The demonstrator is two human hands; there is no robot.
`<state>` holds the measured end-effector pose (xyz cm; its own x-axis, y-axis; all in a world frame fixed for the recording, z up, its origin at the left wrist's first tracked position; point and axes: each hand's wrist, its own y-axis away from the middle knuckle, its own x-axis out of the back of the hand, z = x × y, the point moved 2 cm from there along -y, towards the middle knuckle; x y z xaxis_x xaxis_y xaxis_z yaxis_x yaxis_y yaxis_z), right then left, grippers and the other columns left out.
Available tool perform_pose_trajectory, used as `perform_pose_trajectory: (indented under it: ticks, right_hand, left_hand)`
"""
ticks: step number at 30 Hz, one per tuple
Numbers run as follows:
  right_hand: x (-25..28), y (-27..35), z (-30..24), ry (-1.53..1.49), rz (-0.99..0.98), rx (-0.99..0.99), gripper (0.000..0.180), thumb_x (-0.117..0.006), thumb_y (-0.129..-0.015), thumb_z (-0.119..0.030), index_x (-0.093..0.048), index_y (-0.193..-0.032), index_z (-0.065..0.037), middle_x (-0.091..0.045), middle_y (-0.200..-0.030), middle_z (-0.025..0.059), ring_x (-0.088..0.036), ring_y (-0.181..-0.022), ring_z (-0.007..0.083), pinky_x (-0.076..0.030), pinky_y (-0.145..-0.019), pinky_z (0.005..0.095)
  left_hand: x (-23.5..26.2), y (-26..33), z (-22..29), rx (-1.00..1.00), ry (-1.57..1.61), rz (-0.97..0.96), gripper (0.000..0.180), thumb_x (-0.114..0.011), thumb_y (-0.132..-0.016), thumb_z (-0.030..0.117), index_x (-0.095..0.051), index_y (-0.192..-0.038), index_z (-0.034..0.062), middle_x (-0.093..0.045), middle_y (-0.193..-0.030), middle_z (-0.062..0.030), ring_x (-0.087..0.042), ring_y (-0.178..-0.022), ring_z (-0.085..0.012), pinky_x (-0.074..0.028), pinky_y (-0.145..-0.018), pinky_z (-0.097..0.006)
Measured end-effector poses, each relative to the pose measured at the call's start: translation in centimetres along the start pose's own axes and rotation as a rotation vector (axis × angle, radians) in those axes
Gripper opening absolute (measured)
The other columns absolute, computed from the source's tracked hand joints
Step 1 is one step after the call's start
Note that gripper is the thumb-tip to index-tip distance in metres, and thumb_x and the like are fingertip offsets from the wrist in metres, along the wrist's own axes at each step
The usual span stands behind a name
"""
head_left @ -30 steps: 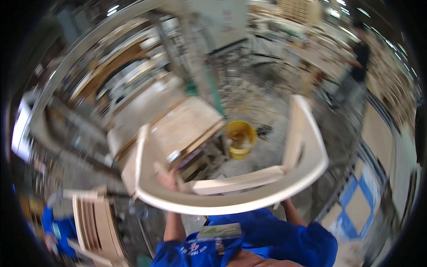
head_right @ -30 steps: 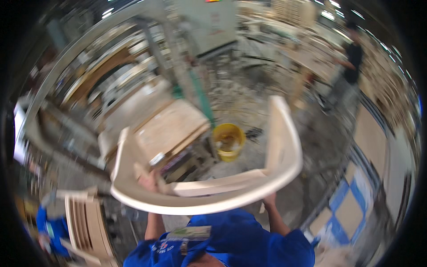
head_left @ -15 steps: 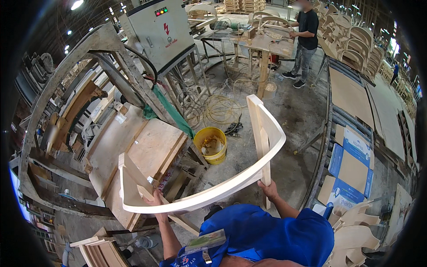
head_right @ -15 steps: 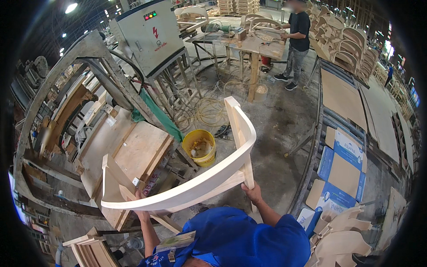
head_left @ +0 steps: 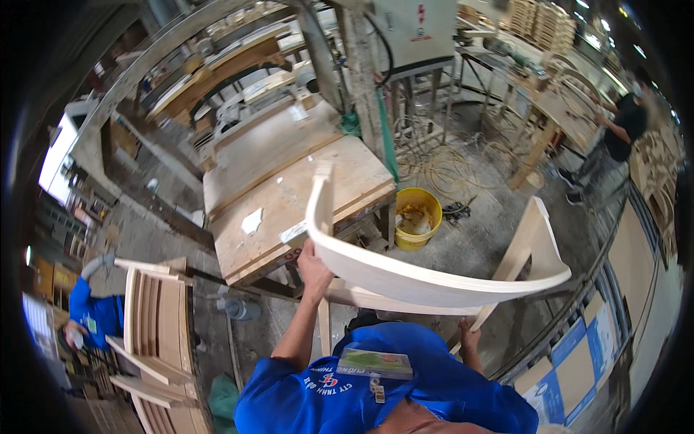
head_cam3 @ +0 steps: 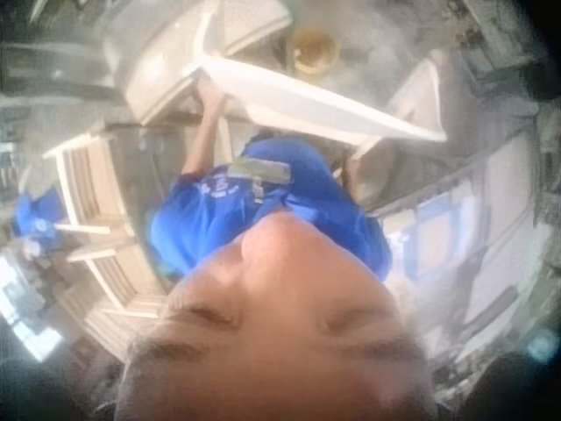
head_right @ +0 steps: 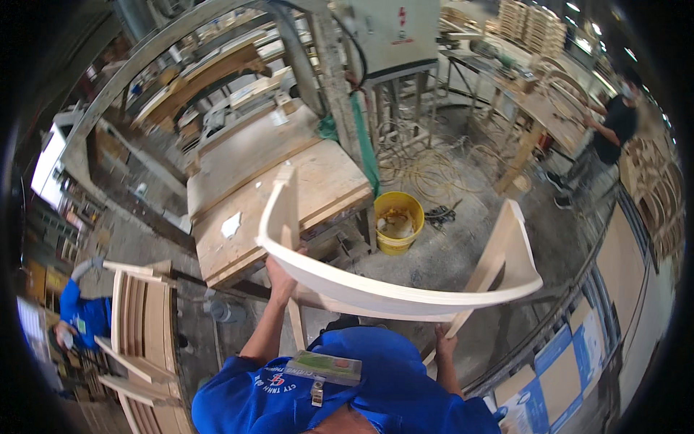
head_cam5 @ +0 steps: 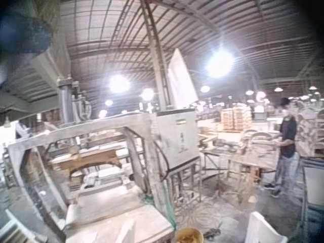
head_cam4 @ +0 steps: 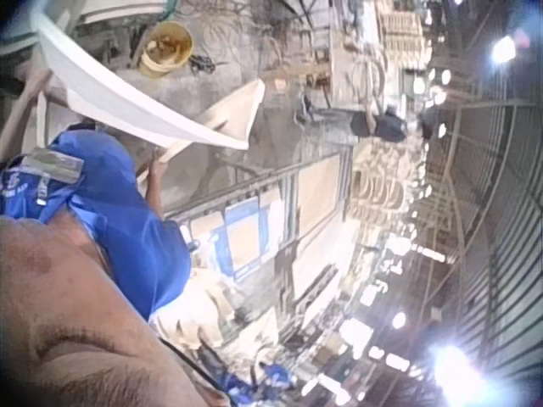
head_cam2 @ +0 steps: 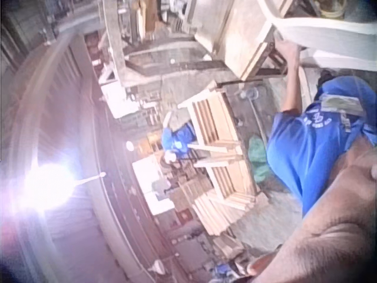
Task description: The person repeatedly picks up wooden chair frames, places them on a conveyor belt, and then removes them to hand them off to a coworker. The task involves continuous pick-and-place handling of the chair frames within a factory setting.
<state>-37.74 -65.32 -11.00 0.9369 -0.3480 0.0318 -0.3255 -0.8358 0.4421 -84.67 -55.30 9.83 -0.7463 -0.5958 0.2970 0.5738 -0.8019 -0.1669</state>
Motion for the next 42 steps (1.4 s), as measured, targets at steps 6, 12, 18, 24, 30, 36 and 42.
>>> perform_pose_trajectory:
  ticks: [6, 12, 18, 24, 30, 36, 42]
  right_hand:
    - [0.2, 0.9, 0.3, -0.048, 0.044, -0.01, 0.04, -0.082, -0.088, -0.023, -0.065, -0.116, -0.001, -0.063, -0.096, 0.0029, -0.059, -0.087, 0.0161, -0.048, -0.081, 0.0338]
    - [0.6, 1.1, 0.9, -0.108, 0.078, -0.071, 0.035, -0.081, -0.089, -0.023, -0.065, -0.112, -0.002, -0.064, -0.092, 0.0039, -0.061, -0.085, 0.0174, -0.049, -0.081, 0.035]
    - [1.9, 1.1, 2.5, -0.124, 0.057, -0.073, 0.033, -0.083, -0.089, -0.029, -0.067, -0.102, -0.004, -0.066, -0.088, 0.0046, -0.063, -0.081, 0.0184, -0.05, -0.074, 0.036]
    - [2.5, 1.8, 3.1, -0.165, 0.075, -0.107, 0.032, -0.083, -0.09, -0.029, -0.066, -0.098, -0.001, -0.068, -0.086, 0.01, -0.065, -0.075, 0.0208, -0.052, -0.067, 0.0366]
    - [3.0, 2.9, 4.0, -0.255, 0.181, -0.14, 0.031, -0.08, -0.09, -0.025, -0.064, -0.102, -0.001, -0.069, -0.083, 0.0123, -0.067, -0.073, 0.0238, -0.054, -0.066, 0.0395]
    - [4.5, 3.7, 4.5, -0.27, 0.291, -0.209, 0.028, -0.079, -0.088, -0.019, -0.065, -0.104, 0.0, -0.067, -0.079, 0.0117, -0.066, -0.067, 0.0247, -0.053, -0.062, 0.0393]
    - [4.8, 5.1, 3.2, -0.31, 0.371, -0.236, 0.027, -0.082, -0.088, -0.019, -0.068, -0.102, -0.001, -0.066, -0.079, 0.0083, -0.063, -0.064, 0.0209, -0.052, -0.059, 0.0364]
  left_hand:
    - [-1.5, 0.6, 3.3, 0.011, -0.01, 0.0, 0.036, -0.084, -0.078, 0.018, -0.07, -0.106, -0.0009, -0.076, -0.098, -0.0105, -0.068, -0.09, -0.0147, -0.053, -0.086, -0.03]
    - [-3.1, 0.5, 4.8, -0.018, -0.12, -0.02, 0.044, -0.086, -0.076, 0.027, -0.07, -0.106, -0.0005, -0.076, -0.099, -0.014, -0.072, -0.09, -0.0204, -0.055, -0.084, -0.033]
    - [-5.2, 0.1, 5.8, -0.01, -0.154, -0.084, 0.05, -0.088, -0.074, 0.032, -0.07, -0.107, -0.0006, -0.076, -0.098, -0.0164, -0.074, -0.089, -0.0251, -0.056, -0.084, -0.036]
    - [-6.9, 0.3, 7.7, -0.016, -0.22, -0.152, 0.058, -0.088, -0.073, 0.038, -0.069, -0.11, -0.001, -0.076, -0.098, -0.017, -0.074, -0.089, -0.0266, -0.057, -0.084, -0.036]
    - [-9.1, 0.8, 9.9, -0.005, -0.239, -0.238, 0.061, -0.088, -0.074, 0.042, -0.068, -0.112, -0.0011, -0.076, -0.098, -0.0164, -0.074, -0.09, -0.0267, -0.057, -0.084, -0.036]
    - [-12.3, 0.6, 11.2, -0.039, -0.201, -0.352, 0.063, -0.088, -0.074, 0.043, -0.068, -0.114, -0.0011, -0.076, -0.099, -0.0157, -0.074, -0.09, -0.0246, -0.057, -0.084, -0.036]
    - [-15.9, -0.3, 10.9, -0.116, -0.167, -0.427, 0.057, -0.086, -0.078, 0.039, -0.068, -0.114, -0.002, -0.075, -0.096, -0.0152, -0.073, -0.087, -0.0241, -0.057, -0.083, -0.037]
